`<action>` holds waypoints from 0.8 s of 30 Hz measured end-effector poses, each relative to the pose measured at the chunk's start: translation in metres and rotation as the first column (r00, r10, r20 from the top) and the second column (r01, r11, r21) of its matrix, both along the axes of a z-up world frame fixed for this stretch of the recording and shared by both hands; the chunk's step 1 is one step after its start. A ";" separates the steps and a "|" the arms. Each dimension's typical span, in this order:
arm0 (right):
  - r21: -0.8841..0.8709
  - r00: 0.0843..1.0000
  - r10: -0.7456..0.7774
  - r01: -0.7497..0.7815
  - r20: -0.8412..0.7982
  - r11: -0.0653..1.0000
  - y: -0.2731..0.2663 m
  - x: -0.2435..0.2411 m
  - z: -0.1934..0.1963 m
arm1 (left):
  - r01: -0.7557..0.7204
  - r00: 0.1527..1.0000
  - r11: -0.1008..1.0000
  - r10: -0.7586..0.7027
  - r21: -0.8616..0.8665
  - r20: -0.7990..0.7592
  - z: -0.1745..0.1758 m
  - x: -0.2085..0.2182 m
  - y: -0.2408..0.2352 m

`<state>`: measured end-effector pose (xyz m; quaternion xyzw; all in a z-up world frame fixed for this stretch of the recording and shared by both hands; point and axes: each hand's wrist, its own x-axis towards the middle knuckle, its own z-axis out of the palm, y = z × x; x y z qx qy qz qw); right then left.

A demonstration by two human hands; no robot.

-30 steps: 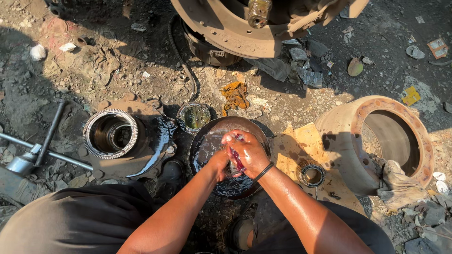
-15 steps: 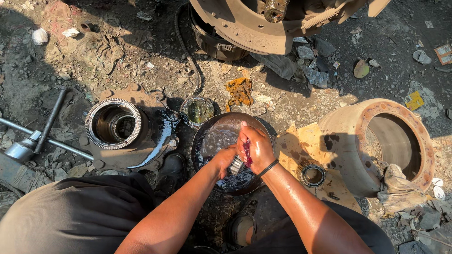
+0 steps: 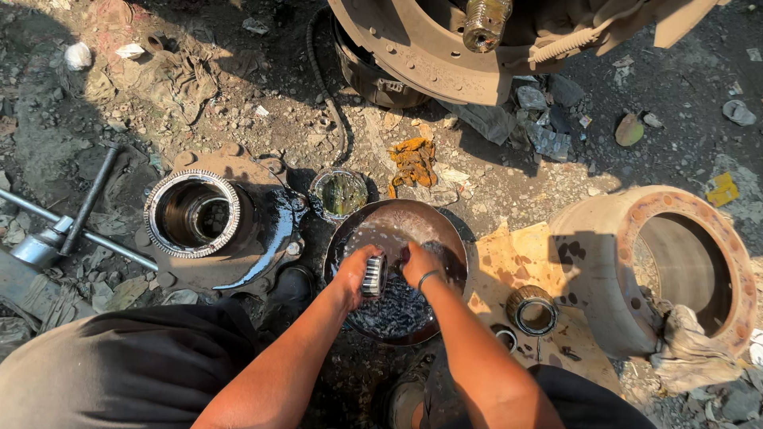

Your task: The person scrubs a cylindrical metal part with a red cloth in a shallow pan of dark liquid. They repeatedly dip the part and cloth into the liquid, scrubbing the surface and rinsing it. The person handles the part with both hands, rotating it to clean different sides.

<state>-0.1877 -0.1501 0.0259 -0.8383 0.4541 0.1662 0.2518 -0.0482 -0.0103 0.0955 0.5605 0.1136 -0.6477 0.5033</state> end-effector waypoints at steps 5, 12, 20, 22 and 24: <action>-0.085 0.996 -0.046 0.040 -0.075 0.996 0.047 -0.009 -0.065 | -0.088 0.992 0.995 0.084 -0.041 -0.093 -0.007 0.013 0.000; 0.129 0.951 0.263 -0.243 -0.164 0.961 0.074 -0.010 -0.061 | -0.111 0.974 0.987 0.085 -0.113 -0.211 -0.016 0.016 0.003; 0.083 0.997 0.016 -0.010 -0.077 0.997 0.036 -0.001 -0.096 | -0.120 0.971 0.986 0.092 -0.117 -0.222 -0.014 0.017 0.002; 0.039 0.865 -0.502 0.502 -0.020 0.864 0.053 -0.004 -0.097 | -0.107 0.967 0.990 0.083 -0.088 -0.240 -0.007 0.018 0.000; 0.140 0.904 -0.419 0.427 -0.084 0.893 0.067 -0.004 -0.091 | -0.111 0.963 0.990 0.085 -0.089 -0.256 0.003 0.019 0.000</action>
